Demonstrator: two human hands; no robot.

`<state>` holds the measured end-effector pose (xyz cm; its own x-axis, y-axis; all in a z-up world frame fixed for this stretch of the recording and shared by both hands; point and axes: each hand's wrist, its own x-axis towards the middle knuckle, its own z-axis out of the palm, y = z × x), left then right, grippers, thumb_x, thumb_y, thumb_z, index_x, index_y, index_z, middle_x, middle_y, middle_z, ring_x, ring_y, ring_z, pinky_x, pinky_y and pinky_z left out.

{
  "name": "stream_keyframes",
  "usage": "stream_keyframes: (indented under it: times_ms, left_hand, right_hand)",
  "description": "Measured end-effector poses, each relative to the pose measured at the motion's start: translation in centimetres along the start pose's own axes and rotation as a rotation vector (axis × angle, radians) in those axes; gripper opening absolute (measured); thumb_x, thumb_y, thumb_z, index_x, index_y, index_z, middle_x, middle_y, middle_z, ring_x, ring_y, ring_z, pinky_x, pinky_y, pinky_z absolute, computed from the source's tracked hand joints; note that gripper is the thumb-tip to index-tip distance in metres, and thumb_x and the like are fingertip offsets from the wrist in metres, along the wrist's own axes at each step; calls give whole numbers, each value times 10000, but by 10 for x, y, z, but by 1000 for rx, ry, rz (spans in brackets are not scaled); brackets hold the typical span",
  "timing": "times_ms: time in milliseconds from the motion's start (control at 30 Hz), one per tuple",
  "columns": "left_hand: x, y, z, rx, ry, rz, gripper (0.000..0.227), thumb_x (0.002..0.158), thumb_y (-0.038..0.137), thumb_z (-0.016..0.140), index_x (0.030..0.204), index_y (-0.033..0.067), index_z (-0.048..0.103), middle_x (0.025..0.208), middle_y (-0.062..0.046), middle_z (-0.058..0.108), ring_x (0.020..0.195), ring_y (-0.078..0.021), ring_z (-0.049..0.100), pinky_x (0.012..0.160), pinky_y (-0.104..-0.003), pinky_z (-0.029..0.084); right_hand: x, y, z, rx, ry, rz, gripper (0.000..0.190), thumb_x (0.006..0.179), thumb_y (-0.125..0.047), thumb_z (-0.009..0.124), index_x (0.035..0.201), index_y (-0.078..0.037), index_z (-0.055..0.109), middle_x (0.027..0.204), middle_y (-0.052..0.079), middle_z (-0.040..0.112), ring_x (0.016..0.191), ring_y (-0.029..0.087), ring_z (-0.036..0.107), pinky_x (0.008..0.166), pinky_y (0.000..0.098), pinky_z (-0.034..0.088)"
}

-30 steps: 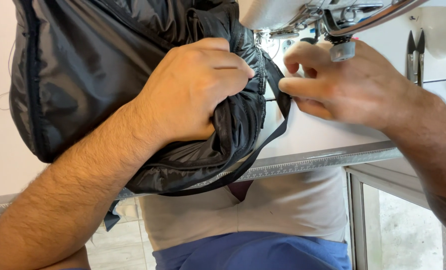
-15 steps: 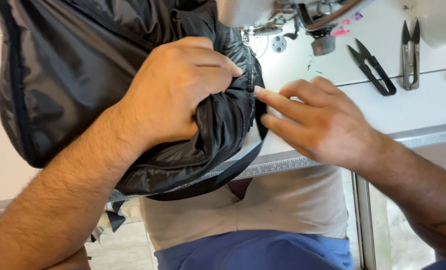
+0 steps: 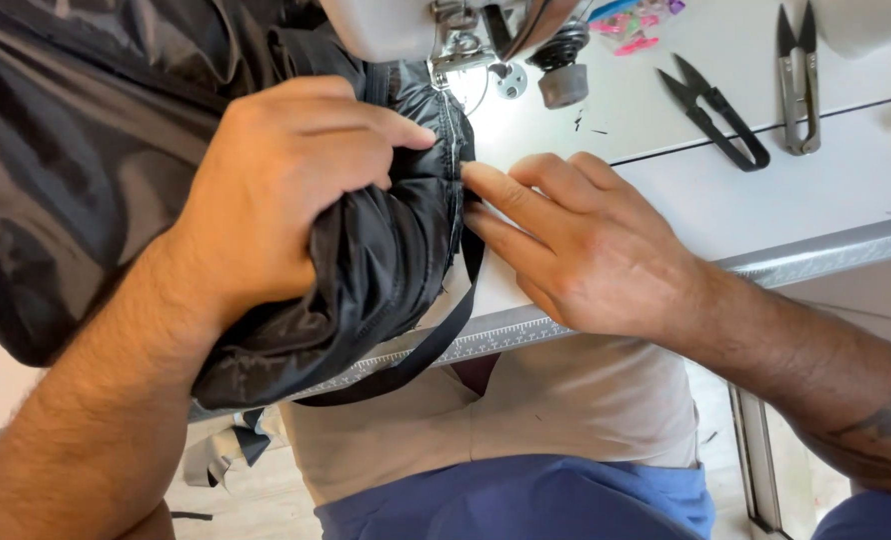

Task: Sewing a black fabric item using an industrial sewing machine

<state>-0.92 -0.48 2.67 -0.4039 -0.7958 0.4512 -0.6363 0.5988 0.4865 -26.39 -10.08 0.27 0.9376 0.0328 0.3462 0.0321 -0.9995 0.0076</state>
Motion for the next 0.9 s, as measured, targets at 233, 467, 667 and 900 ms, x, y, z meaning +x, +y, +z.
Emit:
stream_keyframes:
  times_ms: [233,467,667,900]
  left_hand:
    - [2,0,-7,-95,63,-40,225,1013,89,550,836,-51,543,1122,-269,765,800,-355,676,764,-454,479]
    - [1,1,-5,-69,58,-50,206,1013,39,535,827,-49,546,1117,-268,772,791,-338,666,760,-439,475]
    - [2,2,5,212,-112,-29,225,892,126,654,758,8,517,1253,-183,764,799,-355,586,730,-428,521]
    - [10,9,9,409,-212,-30,114,787,127,658,812,44,585,1251,-91,755,879,-289,609,466,-396,455]
  right_hand:
    - [-2,4,3,55,-48,45,194,905,-73,608,1095,-108,610,1477,327,465,1003,375,538,710,441,478]
    - [4,8,0,-56,-84,6,231,777,-203,667,987,-168,577,1422,251,573,1024,329,552,679,392,442]
    - [0,12,0,-95,-88,-23,303,774,-260,707,1054,-187,619,1408,185,594,1049,277,558,734,376,421]
    - [-4,10,2,-13,-56,9,206,855,-170,659,1057,-152,625,1414,192,606,1065,314,562,729,399,435]
